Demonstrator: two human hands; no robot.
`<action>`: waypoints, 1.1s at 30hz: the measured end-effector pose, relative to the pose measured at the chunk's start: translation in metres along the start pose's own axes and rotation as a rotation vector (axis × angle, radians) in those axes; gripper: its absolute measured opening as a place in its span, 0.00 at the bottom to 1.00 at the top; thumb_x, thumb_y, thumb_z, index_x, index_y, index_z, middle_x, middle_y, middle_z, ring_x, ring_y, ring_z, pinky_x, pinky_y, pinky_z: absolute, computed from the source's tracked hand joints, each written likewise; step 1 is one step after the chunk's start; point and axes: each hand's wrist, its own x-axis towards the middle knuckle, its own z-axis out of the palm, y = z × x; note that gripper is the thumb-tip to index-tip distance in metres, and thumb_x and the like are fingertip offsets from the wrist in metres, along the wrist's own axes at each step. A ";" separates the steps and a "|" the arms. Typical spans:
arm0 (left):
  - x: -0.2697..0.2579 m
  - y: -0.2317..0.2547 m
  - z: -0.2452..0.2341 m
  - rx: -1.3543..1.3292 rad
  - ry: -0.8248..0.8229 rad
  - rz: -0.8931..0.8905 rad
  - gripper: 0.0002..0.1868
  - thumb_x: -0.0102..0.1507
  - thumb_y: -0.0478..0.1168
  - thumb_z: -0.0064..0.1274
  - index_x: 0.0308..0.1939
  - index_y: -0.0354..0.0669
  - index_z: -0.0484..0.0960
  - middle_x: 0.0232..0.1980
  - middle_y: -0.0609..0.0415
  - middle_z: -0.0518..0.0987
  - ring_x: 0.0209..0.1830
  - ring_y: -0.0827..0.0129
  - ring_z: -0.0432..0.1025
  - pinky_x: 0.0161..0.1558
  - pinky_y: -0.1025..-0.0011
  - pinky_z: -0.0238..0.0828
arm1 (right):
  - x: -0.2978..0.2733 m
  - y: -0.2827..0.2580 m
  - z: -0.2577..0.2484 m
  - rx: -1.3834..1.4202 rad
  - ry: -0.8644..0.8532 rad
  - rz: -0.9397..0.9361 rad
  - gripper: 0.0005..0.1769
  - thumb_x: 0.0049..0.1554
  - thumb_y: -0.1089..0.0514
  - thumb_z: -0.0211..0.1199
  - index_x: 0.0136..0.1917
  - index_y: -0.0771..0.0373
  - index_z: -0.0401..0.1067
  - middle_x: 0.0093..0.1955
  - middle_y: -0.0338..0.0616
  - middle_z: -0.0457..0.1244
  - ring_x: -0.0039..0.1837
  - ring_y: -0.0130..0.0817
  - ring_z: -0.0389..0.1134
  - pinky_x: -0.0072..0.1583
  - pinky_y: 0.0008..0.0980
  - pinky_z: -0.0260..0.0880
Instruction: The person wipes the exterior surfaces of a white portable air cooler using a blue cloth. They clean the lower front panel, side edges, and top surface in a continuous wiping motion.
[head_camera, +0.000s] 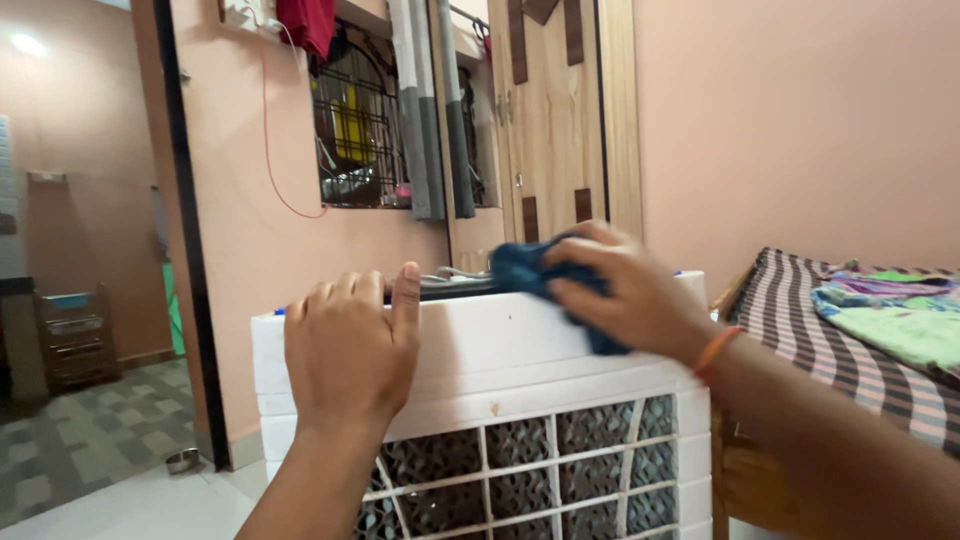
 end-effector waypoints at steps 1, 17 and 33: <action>-0.002 0.000 0.003 0.000 0.016 0.015 0.32 0.72 0.60 0.34 0.34 0.39 0.84 0.39 0.45 0.82 0.46 0.51 0.74 0.55 0.54 0.63 | -0.010 0.013 -0.010 -0.026 0.054 -0.031 0.17 0.56 0.50 0.61 0.55 0.59 0.74 0.56 0.46 0.63 0.53 0.40 0.71 0.54 0.39 0.74; -0.003 0.002 0.000 -0.020 0.013 0.004 0.29 0.74 0.55 0.34 0.36 0.37 0.83 0.42 0.43 0.83 0.49 0.49 0.73 0.57 0.54 0.62 | 0.007 -0.093 0.084 -0.238 0.469 -0.147 0.16 0.59 0.46 0.61 0.56 0.55 0.75 0.62 0.52 0.63 0.65 0.55 0.63 0.65 0.55 0.63; -0.017 -0.001 0.006 0.020 0.064 0.075 0.32 0.72 0.61 0.33 0.39 0.37 0.82 0.45 0.46 0.81 0.52 0.53 0.71 0.63 0.56 0.59 | -0.028 -0.001 0.035 -0.245 0.560 0.116 0.12 0.59 0.50 0.63 0.50 0.59 0.76 0.57 0.52 0.65 0.59 0.52 0.63 0.61 0.50 0.62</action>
